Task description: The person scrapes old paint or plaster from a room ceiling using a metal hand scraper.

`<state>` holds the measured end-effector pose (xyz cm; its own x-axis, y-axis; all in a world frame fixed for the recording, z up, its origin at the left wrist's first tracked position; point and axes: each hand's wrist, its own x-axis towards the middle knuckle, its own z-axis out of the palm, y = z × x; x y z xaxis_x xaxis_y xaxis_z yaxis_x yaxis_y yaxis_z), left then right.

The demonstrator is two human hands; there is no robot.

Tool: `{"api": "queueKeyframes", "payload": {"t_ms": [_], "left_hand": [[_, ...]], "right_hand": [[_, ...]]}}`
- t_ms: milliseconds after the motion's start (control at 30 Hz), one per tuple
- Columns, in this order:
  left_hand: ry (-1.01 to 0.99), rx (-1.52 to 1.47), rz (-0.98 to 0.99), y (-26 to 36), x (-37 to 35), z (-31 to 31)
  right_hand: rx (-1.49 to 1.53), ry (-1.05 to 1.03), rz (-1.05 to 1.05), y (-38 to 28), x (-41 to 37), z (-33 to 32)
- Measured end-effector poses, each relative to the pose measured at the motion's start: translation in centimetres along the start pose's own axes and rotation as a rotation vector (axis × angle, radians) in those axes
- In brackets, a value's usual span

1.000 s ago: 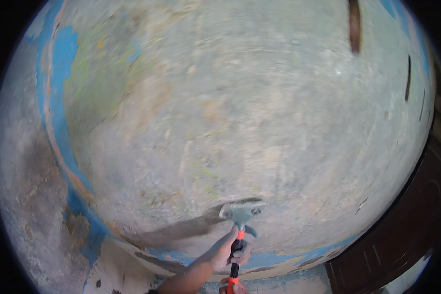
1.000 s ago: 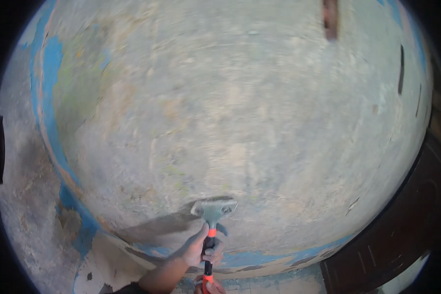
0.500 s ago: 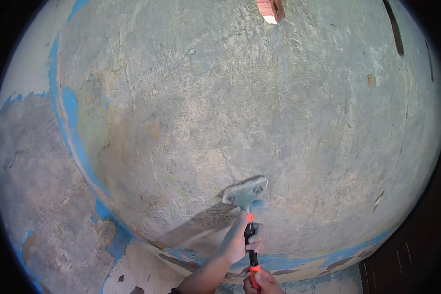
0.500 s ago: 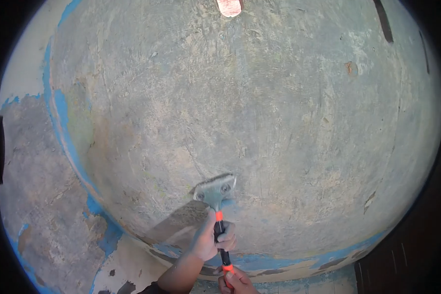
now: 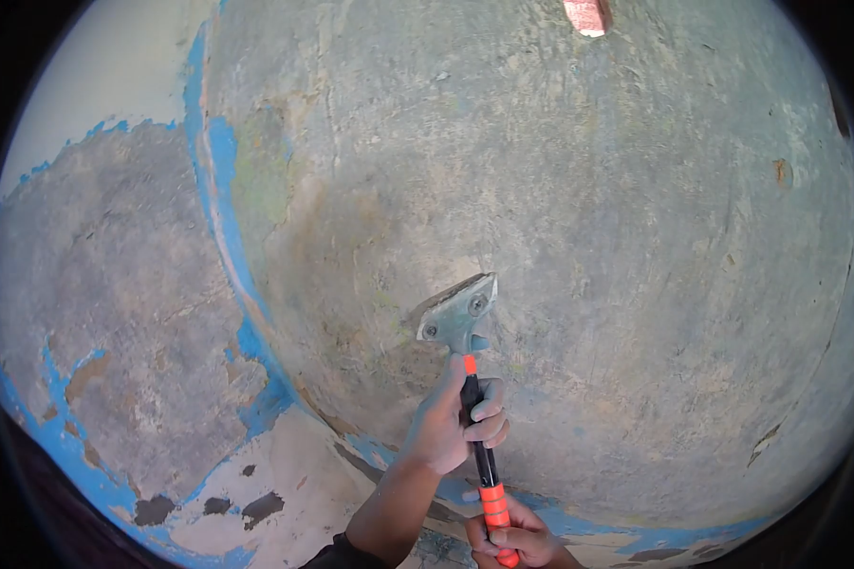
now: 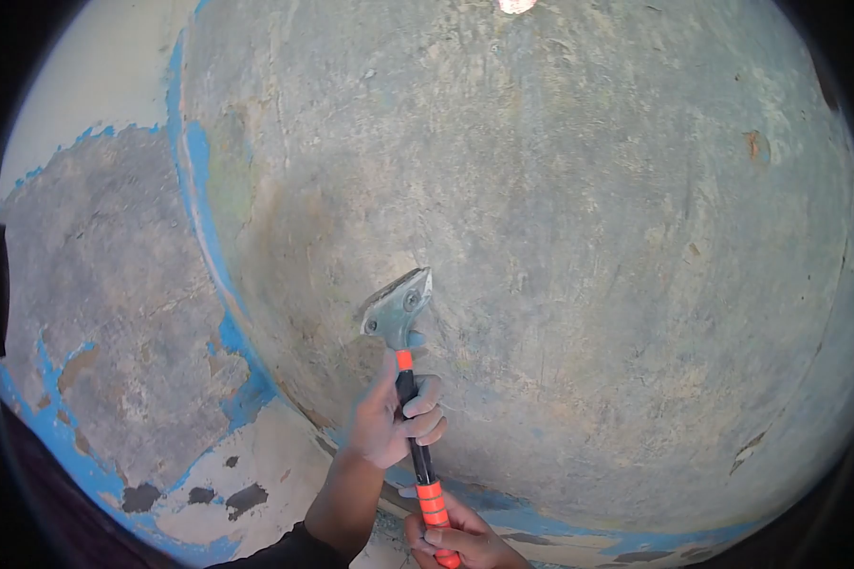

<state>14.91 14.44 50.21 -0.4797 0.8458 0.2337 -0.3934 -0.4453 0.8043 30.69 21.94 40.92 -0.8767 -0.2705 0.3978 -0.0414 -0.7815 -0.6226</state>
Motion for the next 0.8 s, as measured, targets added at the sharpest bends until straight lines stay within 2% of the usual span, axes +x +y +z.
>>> {"api": "queueKeyframes", "payload": {"t_ms": [67, 167, 267, 367, 433, 500, 600, 700, 733, 800], "left_hand": [[-0.033, -0.003, -0.019, -0.4, 0.2, -0.6], [-0.047, -0.023, -0.018, -0.7, 0.6, -1.0], [-0.047, -0.060, -0.008, -0.8, 0.6, -1.6], [0.081, -0.182, -0.017, -1.7, -0.5, -2.3], [0.091, -0.221, -0.014, -2.5, -1.2, -3.5], [-0.014, -0.201, -0.014, -3.5, -1.6, -5.3], [0.141, -0.138, -0.027, -2.0, -1.9, -4.1], [-0.114, -0.062, -0.007, -0.5, -1.1, -6.8], [-0.014, -0.076, -0.013, 0.5, -1.1, -6.0], [-0.099, -0.104, -0.036, 0.4, -1.2, -7.3]], "right_hand": [[0.046, 0.005, 0.017, 0.6, -0.2, -0.9], [-0.107, 0.138, -0.013, 0.8, -0.1, -0.8], [-0.232, 0.191, 0.053, -0.1, 0.2, 0.4], [0.012, 0.141, 0.028, 2.3, -0.5, -2.6], [-0.073, 0.202, 0.052, 3.2, -0.8, -3.0], [-0.168, 0.264, 0.075, 4.1, -0.7, -3.3], [-0.238, 0.308, 0.060, 5.0, 0.5, -3.0], [-0.278, 0.313, 0.029, 4.8, 2.5, -2.1], [-0.295, 0.305, 0.019, 4.8, 3.2, -1.8], [-0.335, 0.341, -0.009, 5.7, 3.9, -1.8]]}}
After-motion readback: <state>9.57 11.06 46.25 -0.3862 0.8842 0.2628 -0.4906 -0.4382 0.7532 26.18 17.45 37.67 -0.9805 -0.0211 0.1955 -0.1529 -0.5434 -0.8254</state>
